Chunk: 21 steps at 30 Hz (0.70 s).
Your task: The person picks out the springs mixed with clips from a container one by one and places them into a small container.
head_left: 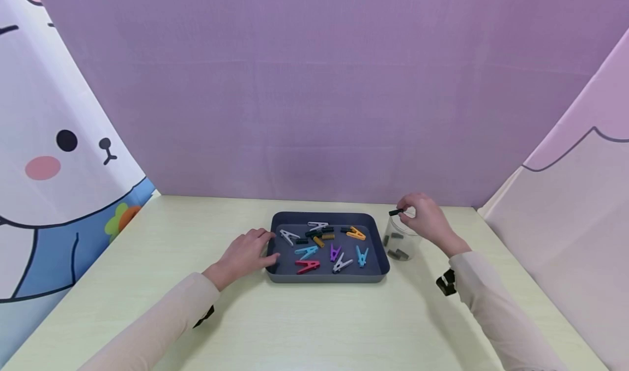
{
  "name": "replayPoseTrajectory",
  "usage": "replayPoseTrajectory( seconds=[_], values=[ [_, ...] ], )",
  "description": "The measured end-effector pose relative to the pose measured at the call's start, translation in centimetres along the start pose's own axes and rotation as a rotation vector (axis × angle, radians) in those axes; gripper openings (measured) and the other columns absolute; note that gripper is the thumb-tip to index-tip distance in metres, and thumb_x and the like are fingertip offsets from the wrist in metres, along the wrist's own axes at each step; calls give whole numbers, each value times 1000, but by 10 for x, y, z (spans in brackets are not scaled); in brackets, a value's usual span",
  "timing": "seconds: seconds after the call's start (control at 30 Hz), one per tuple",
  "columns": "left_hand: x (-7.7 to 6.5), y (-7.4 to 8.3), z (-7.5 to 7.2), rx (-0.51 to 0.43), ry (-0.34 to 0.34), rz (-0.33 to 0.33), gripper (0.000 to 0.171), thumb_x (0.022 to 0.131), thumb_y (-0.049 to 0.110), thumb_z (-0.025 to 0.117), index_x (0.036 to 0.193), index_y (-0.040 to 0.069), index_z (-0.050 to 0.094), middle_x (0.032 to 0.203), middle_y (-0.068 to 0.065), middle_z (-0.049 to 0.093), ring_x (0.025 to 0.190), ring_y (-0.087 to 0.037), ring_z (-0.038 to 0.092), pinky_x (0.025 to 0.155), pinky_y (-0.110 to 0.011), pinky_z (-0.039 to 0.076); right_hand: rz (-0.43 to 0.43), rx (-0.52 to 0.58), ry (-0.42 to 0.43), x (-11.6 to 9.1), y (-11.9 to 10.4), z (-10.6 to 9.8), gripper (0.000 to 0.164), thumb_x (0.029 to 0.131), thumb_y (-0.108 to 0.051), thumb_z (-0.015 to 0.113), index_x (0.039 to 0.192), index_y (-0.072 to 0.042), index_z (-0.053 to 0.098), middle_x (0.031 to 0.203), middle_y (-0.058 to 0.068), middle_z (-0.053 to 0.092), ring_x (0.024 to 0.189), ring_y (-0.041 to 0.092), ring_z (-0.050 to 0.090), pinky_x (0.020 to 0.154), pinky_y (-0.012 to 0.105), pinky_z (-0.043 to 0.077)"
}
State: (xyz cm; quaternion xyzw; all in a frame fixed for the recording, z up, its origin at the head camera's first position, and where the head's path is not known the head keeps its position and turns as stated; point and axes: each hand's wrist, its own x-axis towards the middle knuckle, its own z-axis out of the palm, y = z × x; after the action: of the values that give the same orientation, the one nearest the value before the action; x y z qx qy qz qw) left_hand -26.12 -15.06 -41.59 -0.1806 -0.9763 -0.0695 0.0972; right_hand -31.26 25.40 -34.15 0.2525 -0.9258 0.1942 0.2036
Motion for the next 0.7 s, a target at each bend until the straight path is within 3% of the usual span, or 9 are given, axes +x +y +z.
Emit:
replayPoseTrajectory(
  seconds=[0.7],
  values=[
    [-2, 0, 1, 4, 8, 1, 57, 80, 49, 60, 119, 6, 57, 117, -12, 58, 106, -28, 55, 87, -44, 48, 35, -21, -34, -14, 21, 13, 12, 72, 2, 67, 84, 0, 67, 83, 13, 65, 82, 29, 56, 74, 45, 44]
  ],
)
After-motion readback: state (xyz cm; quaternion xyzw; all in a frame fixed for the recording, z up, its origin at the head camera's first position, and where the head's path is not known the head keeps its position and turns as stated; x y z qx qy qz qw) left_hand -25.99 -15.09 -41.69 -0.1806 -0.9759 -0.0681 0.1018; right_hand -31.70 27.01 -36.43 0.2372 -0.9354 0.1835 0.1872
